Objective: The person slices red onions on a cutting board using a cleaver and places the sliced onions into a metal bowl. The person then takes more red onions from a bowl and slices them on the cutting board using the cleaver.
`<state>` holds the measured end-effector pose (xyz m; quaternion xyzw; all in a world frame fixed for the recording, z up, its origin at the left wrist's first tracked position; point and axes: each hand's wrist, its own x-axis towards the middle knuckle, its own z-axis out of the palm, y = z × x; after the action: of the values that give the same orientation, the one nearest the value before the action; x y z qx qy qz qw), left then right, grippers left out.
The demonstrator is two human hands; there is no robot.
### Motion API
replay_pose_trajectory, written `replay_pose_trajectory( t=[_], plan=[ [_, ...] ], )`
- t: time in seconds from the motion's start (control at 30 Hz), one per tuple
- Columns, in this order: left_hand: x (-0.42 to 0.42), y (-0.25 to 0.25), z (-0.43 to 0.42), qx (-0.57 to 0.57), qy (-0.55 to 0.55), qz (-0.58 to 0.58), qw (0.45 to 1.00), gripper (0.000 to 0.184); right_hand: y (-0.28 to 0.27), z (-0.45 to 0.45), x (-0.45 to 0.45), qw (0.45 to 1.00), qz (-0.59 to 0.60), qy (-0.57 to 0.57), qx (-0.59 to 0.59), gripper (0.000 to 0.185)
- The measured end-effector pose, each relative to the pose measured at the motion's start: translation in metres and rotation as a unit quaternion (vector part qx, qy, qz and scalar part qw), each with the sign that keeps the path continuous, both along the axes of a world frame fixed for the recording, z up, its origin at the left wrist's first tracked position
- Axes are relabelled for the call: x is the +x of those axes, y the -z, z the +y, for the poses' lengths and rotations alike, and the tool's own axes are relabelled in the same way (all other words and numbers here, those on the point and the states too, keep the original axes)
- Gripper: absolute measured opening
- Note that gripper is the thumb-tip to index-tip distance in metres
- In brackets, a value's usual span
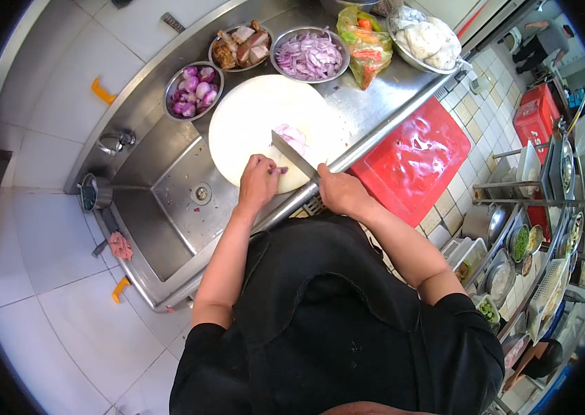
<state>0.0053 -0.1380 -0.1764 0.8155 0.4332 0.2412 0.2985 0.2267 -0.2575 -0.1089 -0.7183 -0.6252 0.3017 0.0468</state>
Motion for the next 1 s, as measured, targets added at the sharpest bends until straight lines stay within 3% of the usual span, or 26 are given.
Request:
replay_pose_trajectory(
  t=[0.07,0.13,0.23,0.33,0.37,0.43,0.53,0.6,0.67,0.83,1.0],
  plan=[
    [0.002,0.003,0.005,-0.011,-0.039,0.036,0.999,0.021,0.001,-0.003,-0.002,1.000,0.012,-0.003,0.011,0.025],
    [0.006,0.007,0.009,-0.173,-0.097,-0.017,0.980,0.017,-0.006,-0.006,-0.007,1.000,0.011,-0.006,0.009,0.024],
    [0.010,0.011,-0.001,-0.175,-0.102,-0.081,0.976,0.016,-0.007,-0.011,-0.011,1.000,0.009,-0.008,0.003,0.024],
    [0.008,0.015,-0.004,-0.118,-0.065,-0.092,0.987,0.016,-0.015,-0.016,-0.015,1.000,0.013,-0.012,-0.002,0.027],
    [0.007,0.017,-0.004,-0.052,-0.030,-0.099,0.993,0.015,-0.020,-0.018,-0.014,1.000,0.015,-0.011,-0.002,0.029],
    [0.005,0.012,-0.001,0.007,0.004,-0.046,0.999,0.014,-0.020,-0.022,-0.011,0.999,0.007,-0.038,-0.014,0.041],
    [0.003,0.012,0.003,-0.025,0.008,0.007,1.000,0.019,-0.029,-0.025,-0.012,0.999,0.013,-0.019,-0.029,0.051],
    [0.000,0.022,0.005,-0.011,0.018,-0.022,1.000,0.018,-0.025,-0.029,-0.010,1.000,0.018,-0.022,0.000,0.052],
    [0.000,0.022,0.004,-0.016,0.027,-0.040,0.999,0.016,-0.015,-0.029,-0.008,0.998,0.047,-0.027,0.008,0.043],
    [0.001,0.014,0.006,-0.033,0.038,-0.041,0.998,0.013,-0.032,-0.018,-0.004,0.997,0.046,-0.057,-0.001,0.040],
    [0.001,0.013,0.005,0.002,0.042,-0.020,0.999,0.012,-0.013,-0.019,-0.006,0.998,0.057,-0.037,-0.004,0.041]
  ],
)
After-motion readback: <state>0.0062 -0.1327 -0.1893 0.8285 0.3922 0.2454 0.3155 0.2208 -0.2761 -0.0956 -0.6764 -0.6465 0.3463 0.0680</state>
